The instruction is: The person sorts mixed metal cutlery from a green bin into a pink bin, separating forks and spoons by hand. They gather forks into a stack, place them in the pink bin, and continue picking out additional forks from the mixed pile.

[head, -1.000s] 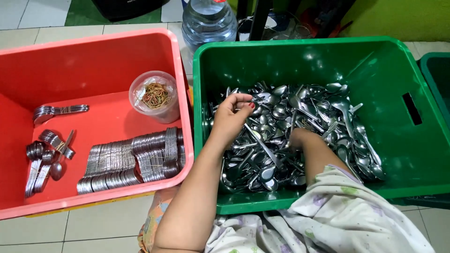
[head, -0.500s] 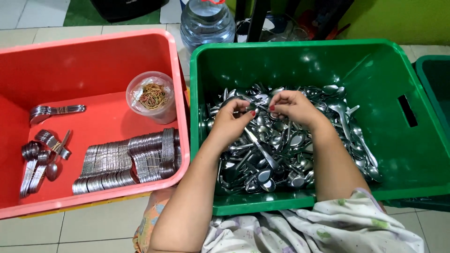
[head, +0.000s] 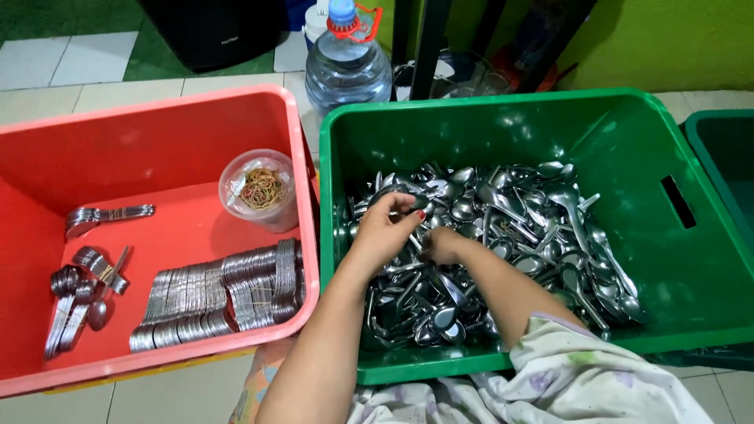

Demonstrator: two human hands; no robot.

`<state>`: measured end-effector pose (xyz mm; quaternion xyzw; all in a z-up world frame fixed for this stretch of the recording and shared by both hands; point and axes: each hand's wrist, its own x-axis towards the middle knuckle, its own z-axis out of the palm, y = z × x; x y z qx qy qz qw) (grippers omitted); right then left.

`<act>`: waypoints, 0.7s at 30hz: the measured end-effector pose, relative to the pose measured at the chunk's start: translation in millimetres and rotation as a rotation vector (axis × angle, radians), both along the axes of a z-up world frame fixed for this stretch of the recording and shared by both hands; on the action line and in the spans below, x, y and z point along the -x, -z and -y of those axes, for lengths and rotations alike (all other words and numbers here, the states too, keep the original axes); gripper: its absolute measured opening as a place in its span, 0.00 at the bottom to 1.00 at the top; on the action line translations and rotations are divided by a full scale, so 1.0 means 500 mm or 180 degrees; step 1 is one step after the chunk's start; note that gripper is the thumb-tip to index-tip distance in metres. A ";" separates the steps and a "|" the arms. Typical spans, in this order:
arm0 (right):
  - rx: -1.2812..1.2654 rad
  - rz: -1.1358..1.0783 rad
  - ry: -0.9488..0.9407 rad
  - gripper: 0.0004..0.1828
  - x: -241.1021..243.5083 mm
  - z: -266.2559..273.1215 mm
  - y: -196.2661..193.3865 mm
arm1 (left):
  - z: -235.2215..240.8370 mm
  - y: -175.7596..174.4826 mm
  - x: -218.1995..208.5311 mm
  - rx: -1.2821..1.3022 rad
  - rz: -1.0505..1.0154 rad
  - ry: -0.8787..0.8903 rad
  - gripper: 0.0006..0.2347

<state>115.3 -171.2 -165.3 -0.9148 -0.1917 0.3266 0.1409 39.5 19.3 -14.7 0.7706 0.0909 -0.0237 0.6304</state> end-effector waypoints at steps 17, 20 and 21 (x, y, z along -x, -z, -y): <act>-0.0799 -0.0084 0.0655 0.18 0.022 -0.030 -0.193 | -0.004 -0.020 0.005 -0.0355 -0.0459 0.0260 0.18; -0.0593 0.0392 0.0579 0.12 0.015 -0.017 -0.251 | -0.002 -0.022 0.011 -0.0375 -0.0463 0.0319 0.19; -0.0734 0.0555 0.0833 0.10 0.016 -0.016 -0.276 | -0.002 -0.028 0.015 -0.0365 -0.0429 0.0320 0.20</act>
